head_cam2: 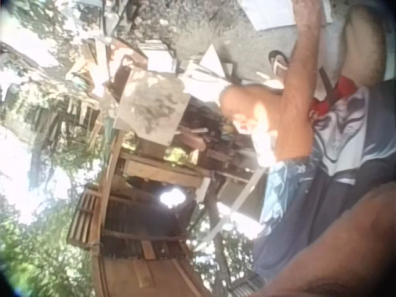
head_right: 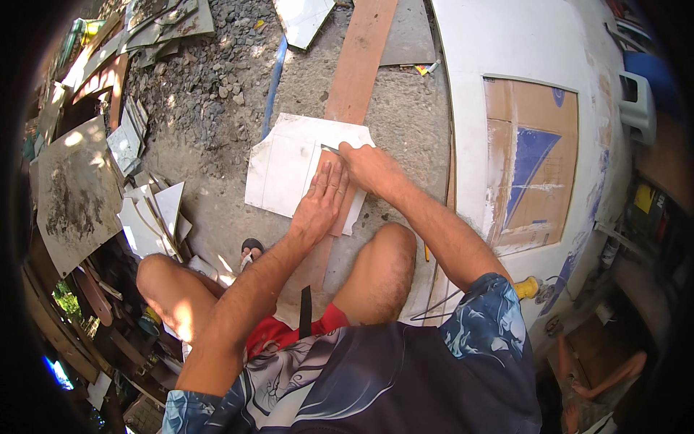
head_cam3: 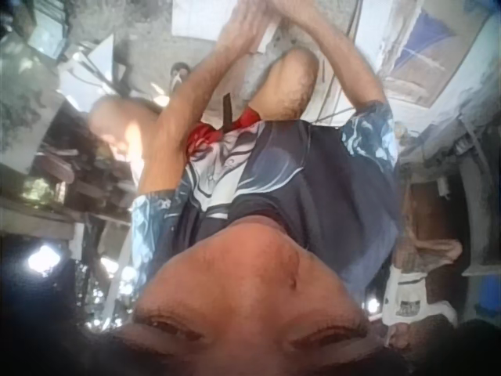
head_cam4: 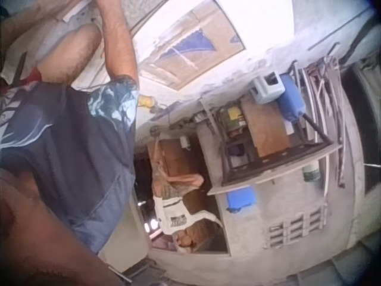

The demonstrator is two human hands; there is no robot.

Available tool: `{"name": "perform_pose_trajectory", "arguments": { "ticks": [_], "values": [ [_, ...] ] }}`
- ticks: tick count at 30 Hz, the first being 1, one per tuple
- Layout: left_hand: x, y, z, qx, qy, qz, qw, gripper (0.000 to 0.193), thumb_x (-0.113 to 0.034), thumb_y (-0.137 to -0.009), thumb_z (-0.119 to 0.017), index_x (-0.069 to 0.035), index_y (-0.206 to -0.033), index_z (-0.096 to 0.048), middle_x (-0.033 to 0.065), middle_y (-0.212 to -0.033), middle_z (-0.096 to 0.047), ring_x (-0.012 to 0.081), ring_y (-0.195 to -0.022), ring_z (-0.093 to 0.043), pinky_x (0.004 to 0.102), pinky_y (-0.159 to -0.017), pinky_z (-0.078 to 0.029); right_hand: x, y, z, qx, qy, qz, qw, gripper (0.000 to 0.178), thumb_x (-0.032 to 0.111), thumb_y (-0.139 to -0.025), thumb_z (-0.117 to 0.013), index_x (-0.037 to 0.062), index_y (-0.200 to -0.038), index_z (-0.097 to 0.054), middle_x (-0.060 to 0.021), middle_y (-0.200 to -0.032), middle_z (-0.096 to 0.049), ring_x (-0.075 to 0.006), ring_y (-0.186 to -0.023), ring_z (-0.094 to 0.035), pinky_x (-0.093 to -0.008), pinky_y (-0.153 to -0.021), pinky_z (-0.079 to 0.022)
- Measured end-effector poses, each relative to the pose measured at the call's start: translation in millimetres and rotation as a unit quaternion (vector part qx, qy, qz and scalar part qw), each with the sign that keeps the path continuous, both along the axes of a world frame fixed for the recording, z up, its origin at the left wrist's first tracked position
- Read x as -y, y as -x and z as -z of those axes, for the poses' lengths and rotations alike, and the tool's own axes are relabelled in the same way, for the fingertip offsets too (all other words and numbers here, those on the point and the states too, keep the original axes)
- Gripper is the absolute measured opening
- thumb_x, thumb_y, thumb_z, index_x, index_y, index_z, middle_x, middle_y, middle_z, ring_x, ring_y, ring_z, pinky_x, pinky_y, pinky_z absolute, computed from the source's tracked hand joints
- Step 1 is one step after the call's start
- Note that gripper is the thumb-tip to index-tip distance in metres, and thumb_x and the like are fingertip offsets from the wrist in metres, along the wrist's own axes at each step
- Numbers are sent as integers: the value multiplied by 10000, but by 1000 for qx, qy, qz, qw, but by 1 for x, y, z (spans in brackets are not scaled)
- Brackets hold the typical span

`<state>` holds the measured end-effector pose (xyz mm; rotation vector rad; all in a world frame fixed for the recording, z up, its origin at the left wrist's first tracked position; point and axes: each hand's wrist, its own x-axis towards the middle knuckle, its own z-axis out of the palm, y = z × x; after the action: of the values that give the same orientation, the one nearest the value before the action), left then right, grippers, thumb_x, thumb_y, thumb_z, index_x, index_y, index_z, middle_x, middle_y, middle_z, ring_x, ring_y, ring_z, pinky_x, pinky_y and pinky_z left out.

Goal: The person sits on the ground and uses a handheld angle grinder to smooth the edges of a large white tile. They hold the tile steady with one hand while operating the tool with the other, moving along the edge to grind the surface.

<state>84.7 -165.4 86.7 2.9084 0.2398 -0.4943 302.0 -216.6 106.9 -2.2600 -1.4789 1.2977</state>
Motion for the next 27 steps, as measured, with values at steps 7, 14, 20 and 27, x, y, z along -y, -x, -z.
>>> {"name": "perform_pose_trajectory", "arguments": {
  "ticks": [7,14,20,27],
  "values": [
    [1,8,3,-8,-3,3,1000,731,-67,-1019,-591,63,-1705,-375,293,-1802,-307,495,-1669,-303,524,-1313,-424,20,-13,-16,3,66,-14,998,200,149,-1043,-560,37,-1197,-623,-313,-1035,-772,-513,-1013,-767,-618,-843,-607],
    [2,1,5,-14,-28,18,999,737,-71,-1026,-598,60,-1712,-364,304,-1805,-293,496,-1674,-290,523,-1309,-427,49,-33,-16,26,70,-15,997,199,154,-1043,-570,47,-1195,-639,-281,-1055,-784,-503,-1000,-766,-618,-846,-602],
    [5,3,7,-33,-29,1,999,715,-91,-1055,-575,57,-1719,-353,301,-1818,-263,504,-1681,-264,535,-1328,-391,73,-65,-43,57,76,-17,995,190,207,-1081,-570,99,-1212,-657,-250,-974,-789,-478,-942,-773,-606,-800,-596],
    [13,-3,1,-45,-45,-18,998,695,-177,-1088,-541,28,-1729,-365,279,-1830,-259,495,-1704,-204,563,-1374,-262,-39,-37,-33,134,-40,-166,976,189,265,-1105,-578,148,-1087,-726,-173,-870,-785,-396,-851,-788,-561,-704,-589]
  ]
}}
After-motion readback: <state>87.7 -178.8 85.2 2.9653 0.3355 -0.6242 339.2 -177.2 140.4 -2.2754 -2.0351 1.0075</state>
